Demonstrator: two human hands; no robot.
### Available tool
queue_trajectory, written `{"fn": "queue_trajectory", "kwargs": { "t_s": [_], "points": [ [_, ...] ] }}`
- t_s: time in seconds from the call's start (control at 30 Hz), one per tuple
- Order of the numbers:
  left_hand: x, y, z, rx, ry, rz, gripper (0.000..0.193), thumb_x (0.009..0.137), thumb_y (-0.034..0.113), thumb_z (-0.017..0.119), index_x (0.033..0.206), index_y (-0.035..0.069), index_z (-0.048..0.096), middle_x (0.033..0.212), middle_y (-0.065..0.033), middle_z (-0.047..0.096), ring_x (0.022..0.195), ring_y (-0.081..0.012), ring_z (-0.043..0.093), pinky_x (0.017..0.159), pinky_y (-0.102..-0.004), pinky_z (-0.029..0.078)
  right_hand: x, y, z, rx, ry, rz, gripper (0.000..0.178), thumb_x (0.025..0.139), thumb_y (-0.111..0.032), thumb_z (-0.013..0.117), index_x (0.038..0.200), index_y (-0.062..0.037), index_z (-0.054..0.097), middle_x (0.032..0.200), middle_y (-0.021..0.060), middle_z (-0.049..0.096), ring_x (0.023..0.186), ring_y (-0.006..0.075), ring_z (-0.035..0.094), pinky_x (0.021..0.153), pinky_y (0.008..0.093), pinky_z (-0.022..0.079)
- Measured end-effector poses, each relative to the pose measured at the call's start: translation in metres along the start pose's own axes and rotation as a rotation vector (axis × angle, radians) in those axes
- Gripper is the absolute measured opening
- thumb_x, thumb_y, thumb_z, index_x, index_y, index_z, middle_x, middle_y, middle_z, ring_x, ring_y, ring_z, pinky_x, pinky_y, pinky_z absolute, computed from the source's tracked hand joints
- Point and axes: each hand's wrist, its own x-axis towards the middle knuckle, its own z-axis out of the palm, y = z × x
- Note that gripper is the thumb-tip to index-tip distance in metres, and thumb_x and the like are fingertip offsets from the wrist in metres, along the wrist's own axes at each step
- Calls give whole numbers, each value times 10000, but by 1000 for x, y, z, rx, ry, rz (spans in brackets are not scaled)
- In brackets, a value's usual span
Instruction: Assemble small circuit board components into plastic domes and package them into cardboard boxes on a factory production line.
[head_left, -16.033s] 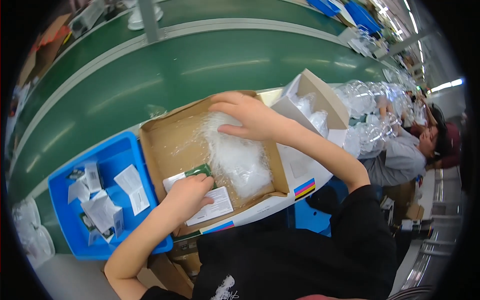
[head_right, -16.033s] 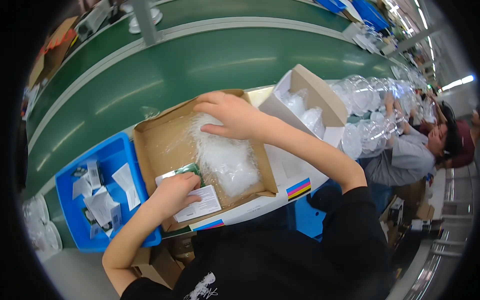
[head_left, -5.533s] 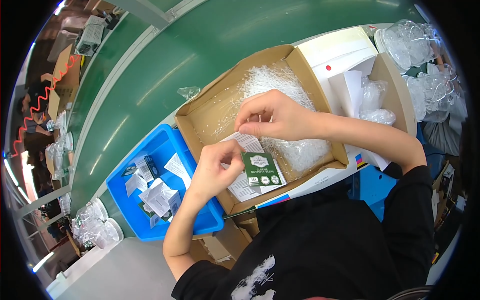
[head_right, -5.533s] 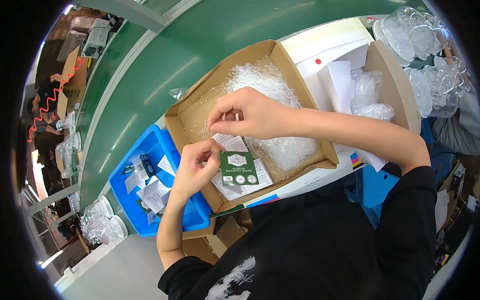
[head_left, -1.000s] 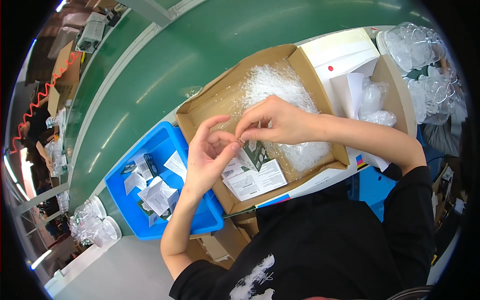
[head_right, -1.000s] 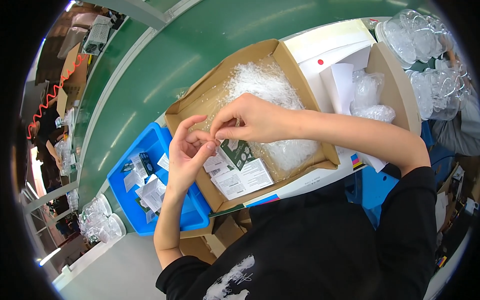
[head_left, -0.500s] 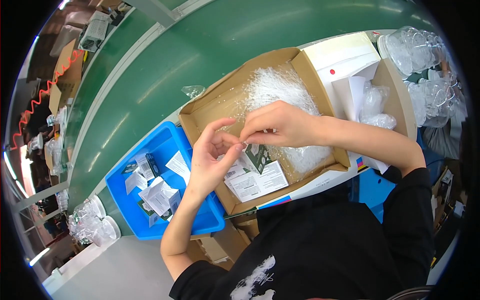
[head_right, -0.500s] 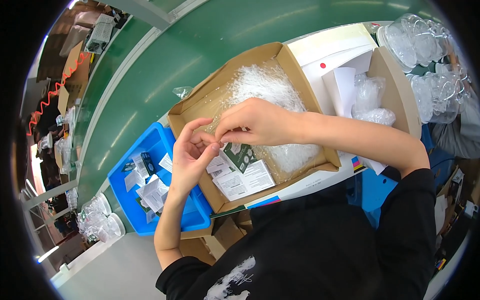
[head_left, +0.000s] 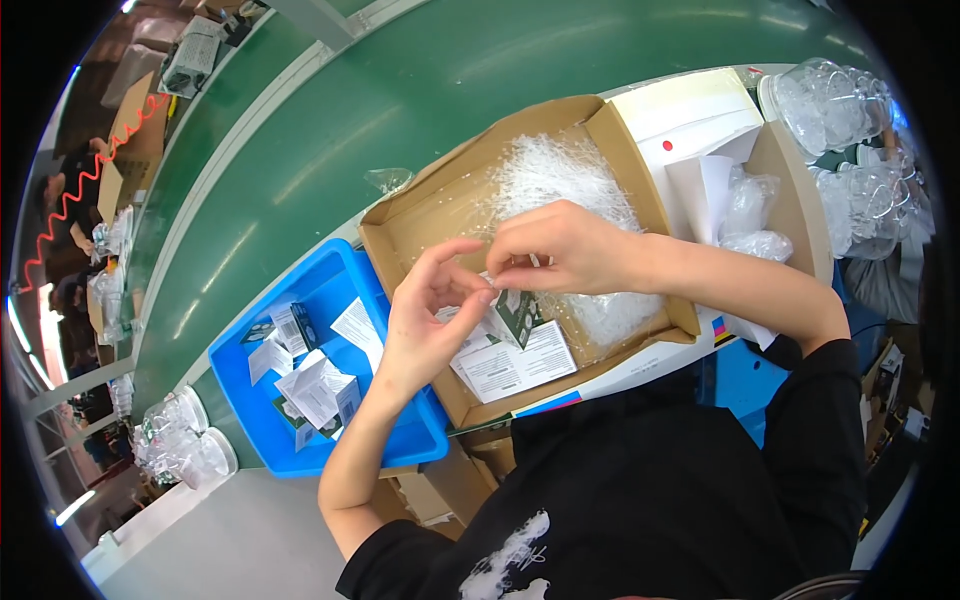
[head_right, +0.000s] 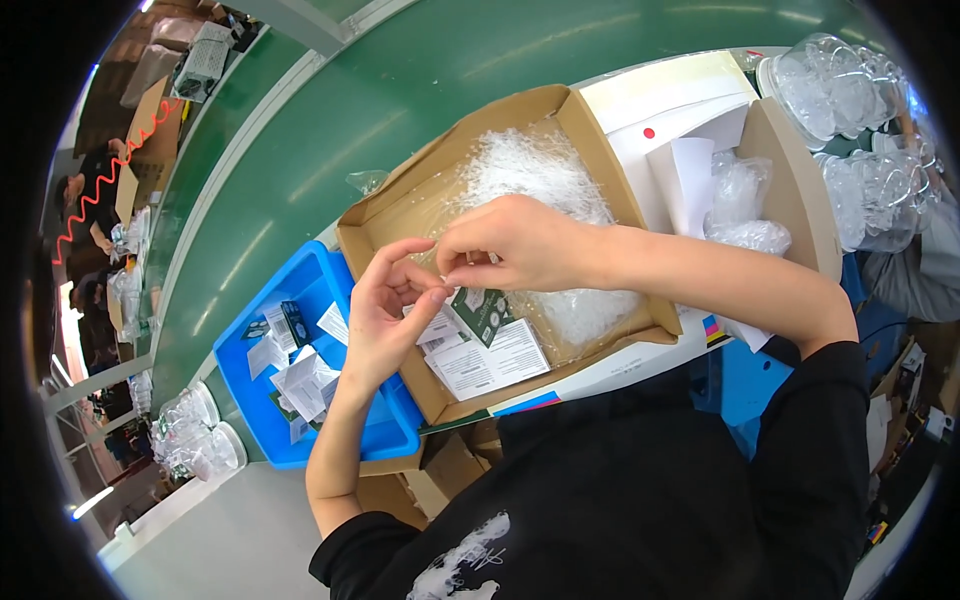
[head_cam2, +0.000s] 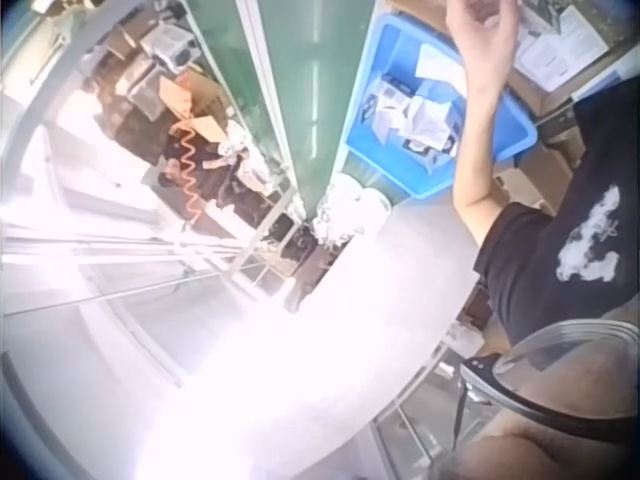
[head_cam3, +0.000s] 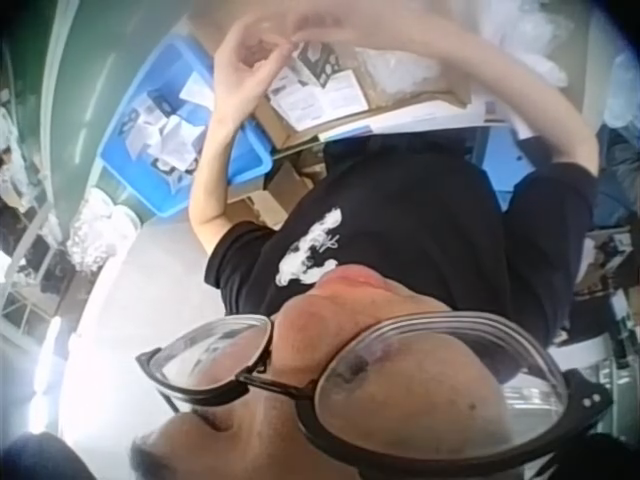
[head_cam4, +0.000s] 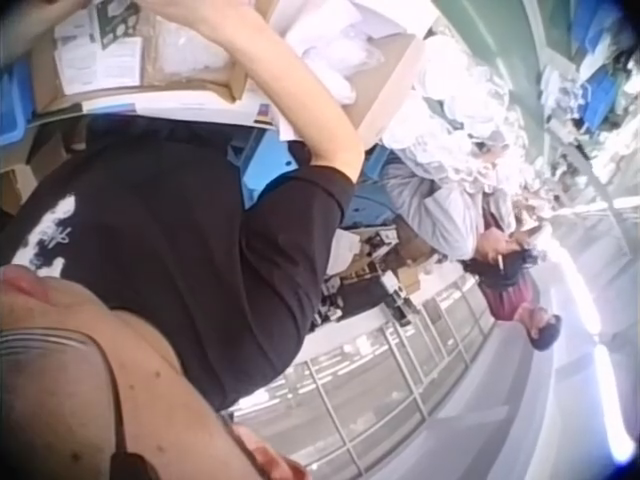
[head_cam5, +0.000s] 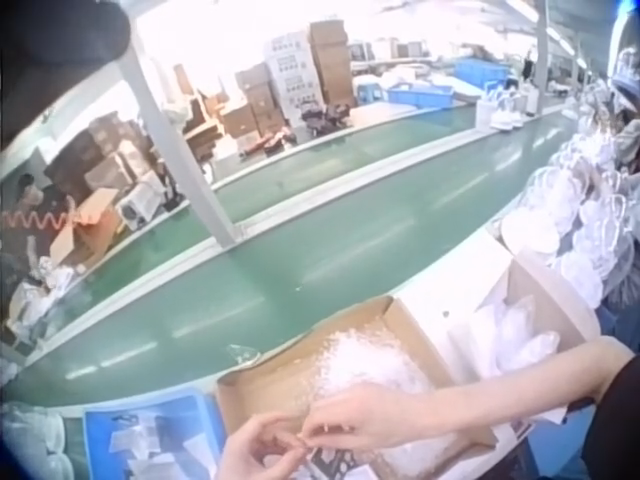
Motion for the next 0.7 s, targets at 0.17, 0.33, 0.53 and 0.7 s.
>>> {"fn": "queue_trajectory", "kwargs": {
  "t_s": [0.17,0.33,0.53,0.7],
  "points": [
    [0,2,1,40,-1,14,438,855,-50,625,1268,12,493,856,-54,635,817,-109,628,771,-250,518,0,1,-1,-18,-43,-27,91,822,-87,687,882,-49,632,783,54,626,660,199,603,588,318,480],
    [0,-1,-1,61,4,18,442,850,-48,619,1270,32,505,838,-45,640,795,-108,634,760,-260,529,1,3,2,-4,-47,-49,95,816,-99,683,870,-56,616,772,56,622,653,218,592,592,342,467],
    [-1,2,2,74,-36,20,443,849,-71,613,1270,2,499,852,-50,626,811,-107,621,770,-243,520,-3,4,2,-23,-56,-46,96,808,-103,687,863,-66,618,763,57,616,658,224,596,589,345,465],
    [-2,0,1,82,-36,26,443,847,-67,623,1268,-10,498,849,-54,633,813,-107,625,772,-248,523,-3,4,4,-35,-54,-68,93,807,-104,687,859,-66,620,751,58,610,656,225,598,587,346,465]
  ]
}}
